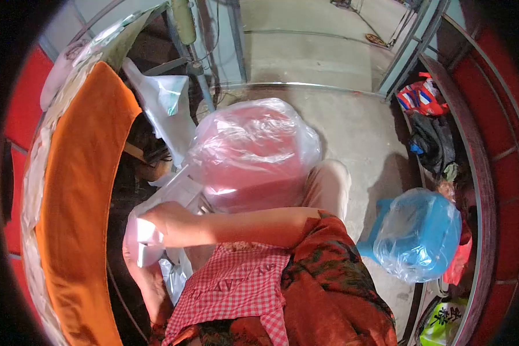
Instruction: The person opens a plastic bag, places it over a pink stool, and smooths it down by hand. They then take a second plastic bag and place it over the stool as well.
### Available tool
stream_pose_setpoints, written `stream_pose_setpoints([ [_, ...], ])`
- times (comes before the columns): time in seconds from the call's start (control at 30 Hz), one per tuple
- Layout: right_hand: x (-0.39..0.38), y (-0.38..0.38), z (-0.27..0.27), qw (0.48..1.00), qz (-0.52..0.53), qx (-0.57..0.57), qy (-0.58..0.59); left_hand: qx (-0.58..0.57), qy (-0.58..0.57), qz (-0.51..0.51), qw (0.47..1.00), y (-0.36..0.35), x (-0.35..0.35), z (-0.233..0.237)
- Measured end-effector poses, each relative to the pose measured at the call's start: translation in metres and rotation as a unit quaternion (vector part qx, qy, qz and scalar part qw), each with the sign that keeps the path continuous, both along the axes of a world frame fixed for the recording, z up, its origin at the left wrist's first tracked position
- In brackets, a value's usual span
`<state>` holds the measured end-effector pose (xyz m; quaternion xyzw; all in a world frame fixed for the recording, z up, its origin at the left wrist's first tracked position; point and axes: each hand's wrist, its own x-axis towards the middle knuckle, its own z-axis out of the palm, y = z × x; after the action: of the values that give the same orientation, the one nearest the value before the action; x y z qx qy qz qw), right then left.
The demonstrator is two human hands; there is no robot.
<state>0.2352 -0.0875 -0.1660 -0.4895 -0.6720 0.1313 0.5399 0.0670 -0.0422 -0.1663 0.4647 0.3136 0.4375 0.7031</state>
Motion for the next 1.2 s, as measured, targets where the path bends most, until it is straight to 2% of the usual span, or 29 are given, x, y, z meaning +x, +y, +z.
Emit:
stream_pose_setpoints([
  [0.03,0.009,0.002,0.001,0.999,0.024,0.016,0.020,0.008,-0.033,-0.028,0.999,0.007,-0.006,-0.004],
  [0.07,0.016,0.010,-0.001,0.995,0.025,-0.088,0.046,0.021,-0.062,-0.049,0.997,0.010,-0.012,0.002],
  [0.1,0.027,0.016,-0.002,0.994,-0.004,-0.092,0.058,0.028,-0.090,-0.034,0.995,0.009,-0.011,0.011],
  [0.13,0.044,0.022,-0.001,0.990,-0.009,-0.097,0.102,-0.014,-0.089,0.056,0.994,0.002,-0.006,0.025],
  [0.2,0.073,0.036,-0.005,0.991,-0.038,-0.089,0.091,-0.053,-0.095,0.025,0.994,0.008,-0.027,0.022],
  [0.23,0.086,0.052,-0.022,0.989,-0.029,-0.056,0.133,-0.075,-0.102,0.017,0.992,0.011,-0.033,0.019],
  [0.27,0.092,0.049,-0.002,0.947,-0.025,-0.119,0.296,-0.098,-0.108,0.010,0.989,0.015,-0.039,0.015],
  [0.3,0.118,0.062,-0.003,0.942,-0.071,-0.148,0.291,-0.046,-0.093,-0.021,0.994,0.006,-0.043,0.025],
  [0.33,0.131,0.064,0.016,0.859,-0.044,-0.130,0.493,0.011,-0.037,-0.054,0.998,0.005,-0.050,0.028],
  [0.37,0.154,0.072,0.025,0.853,-0.099,-0.138,0.493,0.071,0.017,-0.083,0.994,0.003,-0.057,0.030],
  [0.4,0.181,0.084,0.022,0.753,-0.064,-0.085,0.649,0.135,0.114,-0.110,0.978,0.015,-0.075,0.023],
  [0.43,0.204,0.084,0.017,0.820,-0.045,-0.107,0.561,0.182,0.237,-0.079,0.951,0.023,-0.096,0.009],
  [0.47,0.227,0.083,0.013,0.877,-0.030,-0.116,0.466,0.175,0.325,-0.009,0.929,0.028,-0.115,-0.007],
  [0.5,0.248,0.081,0.013,0.803,0.113,-0.114,0.574,0.107,0.234,0.054,0.965,0.032,-0.124,-0.003],
  [0.53,0.257,0.081,0.016,0.699,0.252,-0.110,0.660,0.035,0.156,0.125,0.979,0.037,-0.130,0.004],
  [0.6,0.242,0.065,0.052,0.767,0.067,-0.093,0.631,-0.087,-0.001,0.286,0.954,0.048,-0.141,0.020],
  [0.63,0.233,0.057,0.065,0.790,-0.026,-0.082,0.607,-0.091,-0.058,0.250,0.962,0.051,-0.145,0.024],
  [0.73,0.232,0.051,0.074,0.824,-0.005,-0.071,0.562,-0.128,-0.114,0.213,0.962,0.097,-0.198,-0.057],
  [0.77,0.226,0.046,0.082,0.840,-0.031,-0.069,0.537,-0.107,-0.087,0.190,0.972,0.099,-0.204,-0.073],
  [0.83,0.211,0.030,0.101,0.868,-0.086,-0.058,0.485,0.001,0.083,0.299,0.951,0.100,-0.194,-0.082],
  [0.87,0.207,0.029,0.105,0.879,-0.085,-0.071,0.464,0.165,0.208,0.314,0.912,0.084,-0.168,-0.062],
  [0.9,0.201,0.030,0.108,0.889,-0.088,-0.086,0.442,0.298,0.222,0.316,0.873,0.074,-0.146,-0.042],
  [0.93,0.194,0.031,0.111,0.898,-0.091,-0.107,0.417,0.413,0.288,0.328,0.800,0.051,-0.109,0.010],
  [0.97,0.180,0.032,0.115,0.907,-0.040,-0.116,0.403,0.490,0.241,0.308,0.779,0.036,-0.080,0.045],
  [1.0,0.163,0.037,0.119,0.913,0.014,-0.127,0.388,0.534,0.232,0.268,0.768,0.024,-0.055,0.070],
  [1.07,0.130,0.058,0.117,0.943,0.094,-0.070,0.311,0.618,0.270,0.186,0.714,0.023,0.001,0.107],
  [1.13,0.099,0.053,0.154,0.944,0.232,-0.044,0.232,0.655,0.390,0.155,0.628,0.052,0.043,0.130],
  [1.17,0.094,0.047,0.171,0.937,0.233,-0.085,0.246,0.670,0.449,0.156,0.570,0.087,0.051,0.128],
  [1.2,0.099,0.043,0.178,0.972,0.164,-0.087,0.145,0.633,0.439,0.162,0.617,0.106,0.044,0.132],
])
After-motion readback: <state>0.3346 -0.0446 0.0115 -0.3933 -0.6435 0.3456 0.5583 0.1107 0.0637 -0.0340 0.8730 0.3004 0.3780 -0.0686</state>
